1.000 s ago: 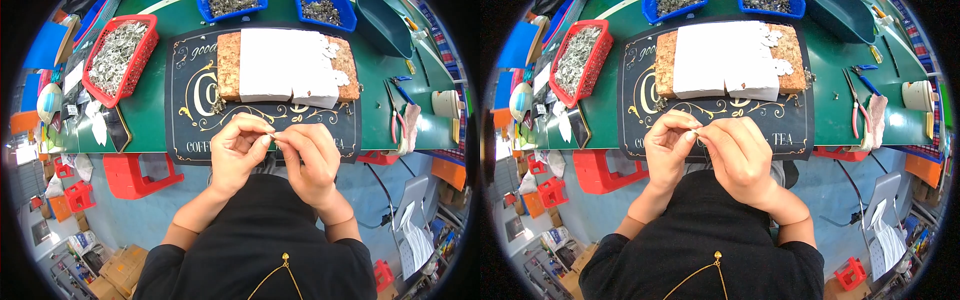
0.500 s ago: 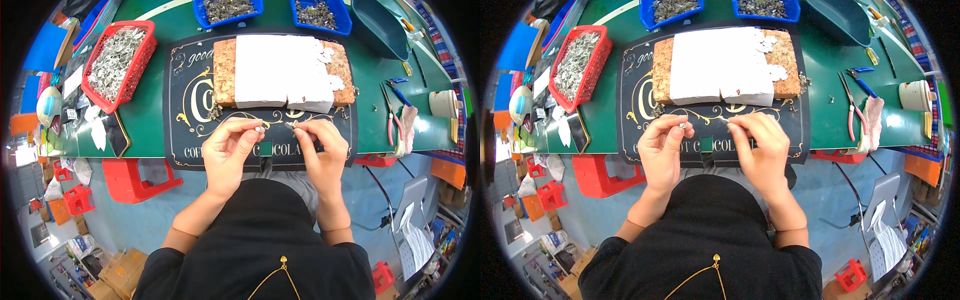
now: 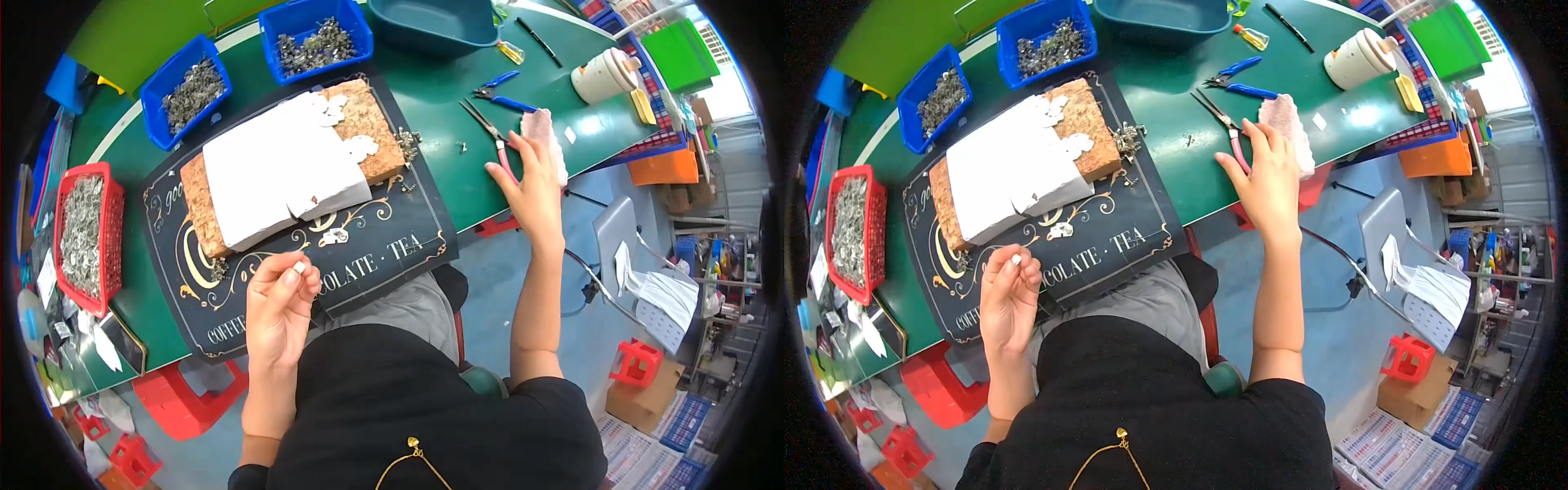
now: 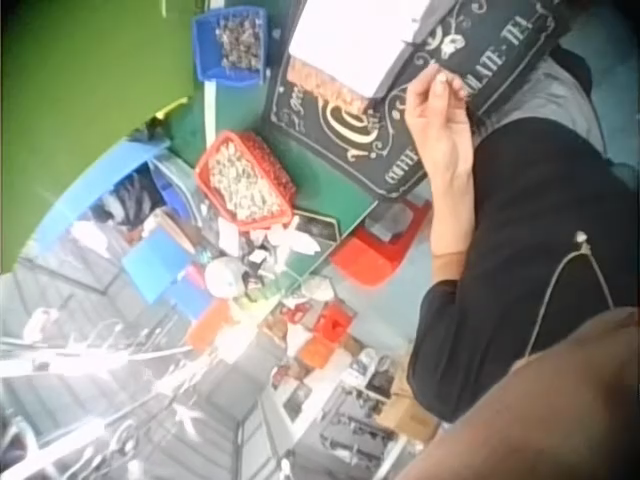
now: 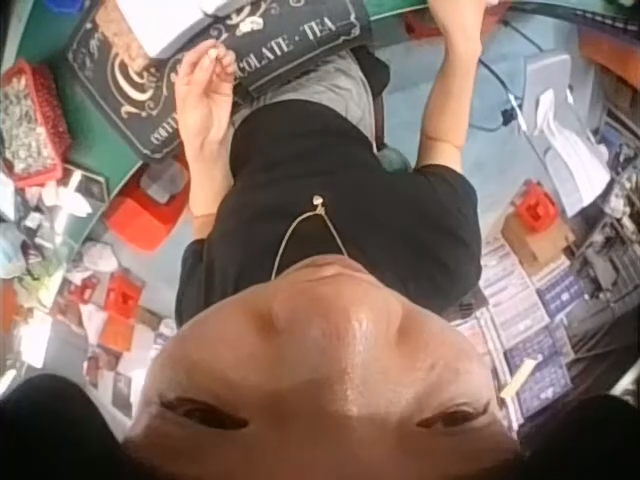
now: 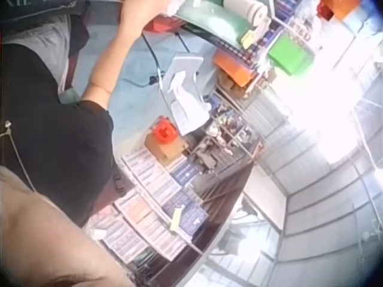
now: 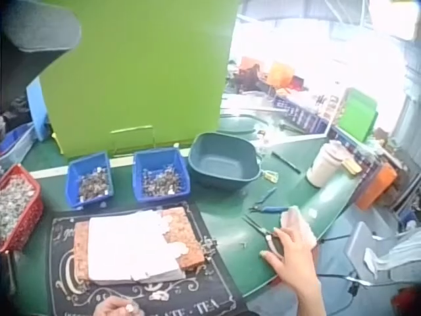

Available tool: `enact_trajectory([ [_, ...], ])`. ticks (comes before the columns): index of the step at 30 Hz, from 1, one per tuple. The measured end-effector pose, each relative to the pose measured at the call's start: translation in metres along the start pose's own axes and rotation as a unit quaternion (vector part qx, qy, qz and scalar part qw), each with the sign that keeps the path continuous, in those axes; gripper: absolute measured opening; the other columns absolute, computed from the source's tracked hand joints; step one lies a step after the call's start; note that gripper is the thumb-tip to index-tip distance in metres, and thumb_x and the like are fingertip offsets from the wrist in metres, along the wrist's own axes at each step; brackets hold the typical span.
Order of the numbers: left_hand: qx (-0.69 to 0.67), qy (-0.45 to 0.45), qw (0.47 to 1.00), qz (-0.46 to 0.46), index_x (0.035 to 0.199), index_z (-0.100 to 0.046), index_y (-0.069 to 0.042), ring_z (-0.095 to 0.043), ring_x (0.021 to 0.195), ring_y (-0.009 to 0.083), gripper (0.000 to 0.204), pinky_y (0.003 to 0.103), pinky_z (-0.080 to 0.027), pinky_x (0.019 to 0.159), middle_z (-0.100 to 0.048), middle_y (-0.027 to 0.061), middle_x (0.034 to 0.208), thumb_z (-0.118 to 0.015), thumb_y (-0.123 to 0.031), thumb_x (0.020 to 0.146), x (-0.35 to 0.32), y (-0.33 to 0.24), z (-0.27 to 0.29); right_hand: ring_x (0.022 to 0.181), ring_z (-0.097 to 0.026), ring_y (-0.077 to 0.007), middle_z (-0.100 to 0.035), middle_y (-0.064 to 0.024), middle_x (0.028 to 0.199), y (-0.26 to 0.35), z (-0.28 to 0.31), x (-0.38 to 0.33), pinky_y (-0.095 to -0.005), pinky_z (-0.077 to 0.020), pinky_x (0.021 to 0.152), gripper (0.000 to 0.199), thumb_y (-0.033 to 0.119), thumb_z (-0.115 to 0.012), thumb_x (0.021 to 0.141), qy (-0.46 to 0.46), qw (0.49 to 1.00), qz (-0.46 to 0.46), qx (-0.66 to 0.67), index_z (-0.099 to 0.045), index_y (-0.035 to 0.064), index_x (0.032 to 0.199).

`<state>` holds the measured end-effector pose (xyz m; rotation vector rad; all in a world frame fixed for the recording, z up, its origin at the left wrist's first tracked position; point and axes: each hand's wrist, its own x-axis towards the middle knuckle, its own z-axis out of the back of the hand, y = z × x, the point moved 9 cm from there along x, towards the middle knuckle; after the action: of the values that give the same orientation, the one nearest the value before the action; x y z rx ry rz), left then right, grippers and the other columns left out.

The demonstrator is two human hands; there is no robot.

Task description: Manually assemble small metal pins into a rectangular component base at a factory workstation.

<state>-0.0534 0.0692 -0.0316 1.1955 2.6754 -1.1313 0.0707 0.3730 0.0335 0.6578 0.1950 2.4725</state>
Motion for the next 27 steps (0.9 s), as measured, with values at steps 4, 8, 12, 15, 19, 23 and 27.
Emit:
enact_trajectory([
  [4,0.0,0.012,1.0,-0.001,0.108,-0.06,0.004,-0.061,0.085,0.0173,0.02,0.028,-0.051,0.078,-0.064,0.0103,0.094,-0.06,-0.002,0.089,0.004,0.003,-0.012,0.106,-0.052,-0.0329,-0.055,-0.0158,0.109,-0.018,-0.012,-0.003,-0.0411,-0.0396,0.092,0.028,0.019,-0.056,0.091,-0.022,0.996,0.015,-0.089,-0.058,0.0035,0.115],
  [8,0.021,0.031,0.999,-0.011,0.105,-0.06,0.002,-0.065,0.092,0.0194,0.015,0.03,-0.053,0.083,-0.065,0.0147,0.102,-0.058,-0.004,0.091,0.007,0.002,-0.025,0.087,-0.054,-0.0278,-0.053,-0.0144,0.1,0.007,0.016,-0.007,-0.035,-0.0441,0.079,0.024,0.007,-0.052,0.089,-0.058,0.994,0.015,0.088,-0.055,-0.0005,0.111],
  [12,0.037,0.035,0.998,-0.02,0.104,-0.059,0.002,-0.066,0.091,0.0199,0.014,0.03,-0.054,0.082,-0.066,0.0163,0.103,-0.058,-0.004,0.091,0.005,0.001,-0.024,0.082,-0.051,-0.0137,-0.054,-0.0082,0.093,0.088,0.004,-0.051,-0.0249,-0.0413,0.075,0.029,0.016,-0.064,0.079,0.196,0.86,0.058,0.467,-0.054,-0.0011,0.1],
  [15,0.046,0.033,0.998,-0.03,0.104,-0.059,0.003,-0.066,0.089,0.0194,0.015,0.03,-0.055,0.082,-0.066,0.017,0.103,-0.059,-0.003,0.091,0.003,-0.001,-0.026,0.066,-0.05,-0.0089,-0.053,-0.0047,0.081,0.123,-0.018,-0.076,-0.0188,-0.0401,0.059,0.026,0.0,-0.067,0.072,0.308,0.827,0.003,0.469,-0.056,-0.003,0.095],
  [19,0.08,0.028,0.995,-0.055,0.105,-0.058,0.001,-0.066,0.085,0.0198,0.014,0.029,-0.055,0.079,-0.066,0.0173,0.101,-0.058,-0.004,0.091,-0.001,-0.006,-0.025,0.059,-0.045,-0.0061,-0.051,-0.0021,0.075,0.135,-0.014,-0.077,-0.0195,-0.0349,0.052,0.022,-0.002,-0.066,0.073,0.281,0.85,0.017,0.444,-0.057,-0.0024,0.093],
  [23,0.078,0.032,0.995,-0.054,0.105,-0.058,0.001,-0.066,0.083,0.0192,0.015,0.029,-0.055,0.079,-0.066,0.0176,0.101,-0.059,-0.005,0.091,0.0,-0.007,-0.023,0.058,-0.043,-0.0053,-0.051,-0.002,0.074,0.138,-0.013,-0.075,-0.0197,-0.0329,0.05,0.022,-0.002,-0.067,0.073,0.273,0.856,0.039,0.437,-0.058,-0.002,0.094],
  [27,0.081,0.033,0.995,-0.053,0.105,-0.058,0.001,-0.066,0.083,0.0191,0.016,0.029,-0.055,0.078,-0.066,0.0172,0.1,-0.059,-0.005,0.09,0.0,-0.005,-0.021,0.057,-0.043,-0.0065,-0.05,-0.0022,0.072,0.137,-0.015,-0.077,-0.0199,-0.0326,0.049,0.022,0.0,-0.069,0.074,0.271,0.856,0.035,0.439,-0.059,-0.0027,0.093],
])
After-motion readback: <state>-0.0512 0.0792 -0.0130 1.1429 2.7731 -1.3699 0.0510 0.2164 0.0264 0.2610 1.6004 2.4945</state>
